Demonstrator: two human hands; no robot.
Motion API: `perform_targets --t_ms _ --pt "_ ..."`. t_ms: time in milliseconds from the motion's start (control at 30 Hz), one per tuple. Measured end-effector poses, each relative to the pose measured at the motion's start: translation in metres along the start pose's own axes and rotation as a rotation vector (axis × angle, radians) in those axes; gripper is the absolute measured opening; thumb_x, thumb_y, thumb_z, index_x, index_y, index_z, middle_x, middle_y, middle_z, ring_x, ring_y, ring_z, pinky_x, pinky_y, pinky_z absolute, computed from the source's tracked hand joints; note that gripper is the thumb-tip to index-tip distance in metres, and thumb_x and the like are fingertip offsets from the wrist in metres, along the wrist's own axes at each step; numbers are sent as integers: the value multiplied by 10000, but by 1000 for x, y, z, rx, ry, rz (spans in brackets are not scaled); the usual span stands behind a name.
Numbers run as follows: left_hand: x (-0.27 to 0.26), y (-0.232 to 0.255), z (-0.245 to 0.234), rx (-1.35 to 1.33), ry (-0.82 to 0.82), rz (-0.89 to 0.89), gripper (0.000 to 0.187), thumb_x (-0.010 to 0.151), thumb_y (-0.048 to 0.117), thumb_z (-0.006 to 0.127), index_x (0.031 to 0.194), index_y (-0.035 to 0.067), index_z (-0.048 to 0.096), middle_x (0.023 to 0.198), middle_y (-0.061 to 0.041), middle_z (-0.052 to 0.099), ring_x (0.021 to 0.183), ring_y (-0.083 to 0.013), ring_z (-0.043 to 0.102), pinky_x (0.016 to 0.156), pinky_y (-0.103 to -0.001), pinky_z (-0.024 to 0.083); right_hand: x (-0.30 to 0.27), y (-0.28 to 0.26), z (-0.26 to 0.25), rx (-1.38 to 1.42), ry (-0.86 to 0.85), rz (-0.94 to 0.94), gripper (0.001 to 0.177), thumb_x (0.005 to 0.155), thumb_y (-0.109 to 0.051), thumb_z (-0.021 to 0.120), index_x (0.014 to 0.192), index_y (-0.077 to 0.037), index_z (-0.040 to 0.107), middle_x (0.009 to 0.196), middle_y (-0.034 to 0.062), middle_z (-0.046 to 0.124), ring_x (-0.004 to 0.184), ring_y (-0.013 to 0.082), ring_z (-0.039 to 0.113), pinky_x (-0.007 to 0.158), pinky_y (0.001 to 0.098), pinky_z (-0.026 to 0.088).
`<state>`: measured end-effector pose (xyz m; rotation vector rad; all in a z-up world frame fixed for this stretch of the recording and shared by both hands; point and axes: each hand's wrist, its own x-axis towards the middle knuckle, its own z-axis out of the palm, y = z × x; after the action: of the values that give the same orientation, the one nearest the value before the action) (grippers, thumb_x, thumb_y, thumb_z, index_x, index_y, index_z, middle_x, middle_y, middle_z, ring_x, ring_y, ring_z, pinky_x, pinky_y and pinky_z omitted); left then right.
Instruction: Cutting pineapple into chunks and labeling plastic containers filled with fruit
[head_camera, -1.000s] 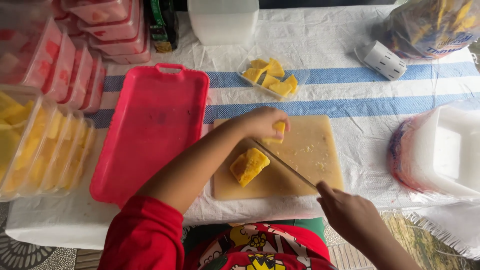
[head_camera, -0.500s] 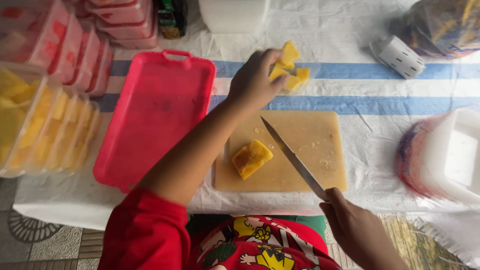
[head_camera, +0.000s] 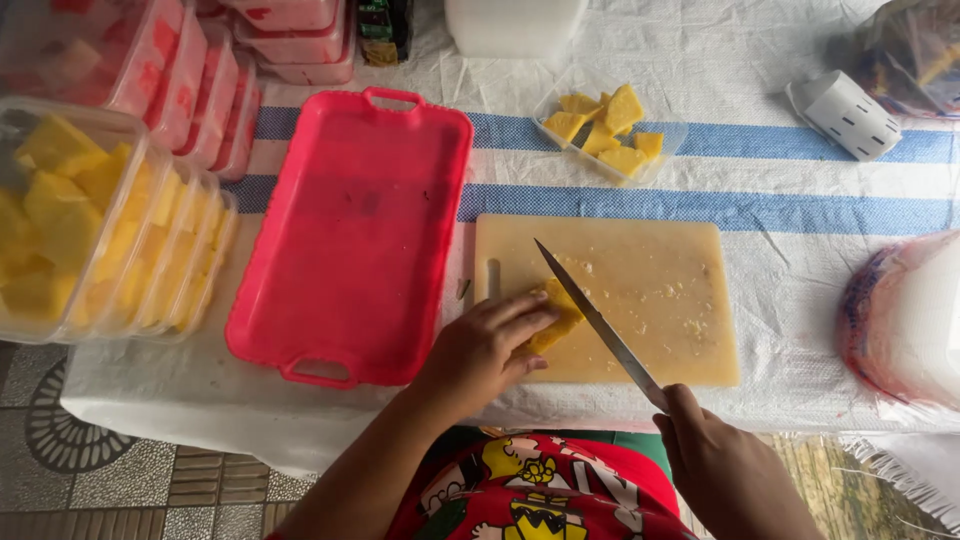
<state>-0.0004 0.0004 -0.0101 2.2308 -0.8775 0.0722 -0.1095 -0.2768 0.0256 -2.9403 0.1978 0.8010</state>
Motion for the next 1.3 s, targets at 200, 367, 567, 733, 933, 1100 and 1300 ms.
perform_targets --t_ms 200,367,567,733,933,1100,1300 --pt "-1 -6 1 -100 15 30 565 844 162 818 1362 56 620 1408 -118 621 1248 -340 606 1032 -451 524 4 -16 -16 -78 48 -17 182 1032 -450 444 1036 -277 386 732 52 687 595 382 688 541 501 495" --pt "0 -12 7 -83 26 49 568 844 188 818 1369 82 629 1387 -120 629 1228 -321 603 1043 -432 502 35 -30 -9 -27 41 -71 188 1028 -389 485 1068 -236 382 621 73 667 508 360 635 474 484 458" --pt "7 -3 -11 -71 -19 12 564 822 255 836 1335 116 643 1389 -61 632 1193 -291 632 961 -412 537 79 -59 3 122 103 -243 190 1081 -307 452 1207 -165 440 522 4 630 397 208 630 377 379 543" --pt "55 9 -14 111 88 113 466 877 338 789 1275 161 622 1306 -84 620 1105 -320 607 855 -443 549 75 -64 -5 71 208 -321 206 1080 -341 475 1145 -148 449 525 19 615 398 241 623 355 425 508" --pt "132 -9 14 159 -585 -85 312 906 566 632 1049 321 762 1070 18 778 1089 -302 722 945 -471 547 64 -44 -12 -153 207 -147 260 980 -241 456 1233 -303 455 760 95 721 730 401 763 661 563 613" --pt "168 -40 36 98 -755 -68 357 812 348 742 1142 216 707 1084 -5 744 1002 -235 675 797 -385 472 53 25 13 -158 334 -296 270 1001 -260 508 1265 -239 454 688 26 645 406 268 613 338 418 453" --pt "211 -91 43 -143 -556 -110 244 889 358 745 952 125 713 827 8 682 727 -124 583 666 -318 441 5 110 26 119 -19 0 195 937 -508 554 1057 -355 556 972 -72 798 848 248 785 725 402 563"
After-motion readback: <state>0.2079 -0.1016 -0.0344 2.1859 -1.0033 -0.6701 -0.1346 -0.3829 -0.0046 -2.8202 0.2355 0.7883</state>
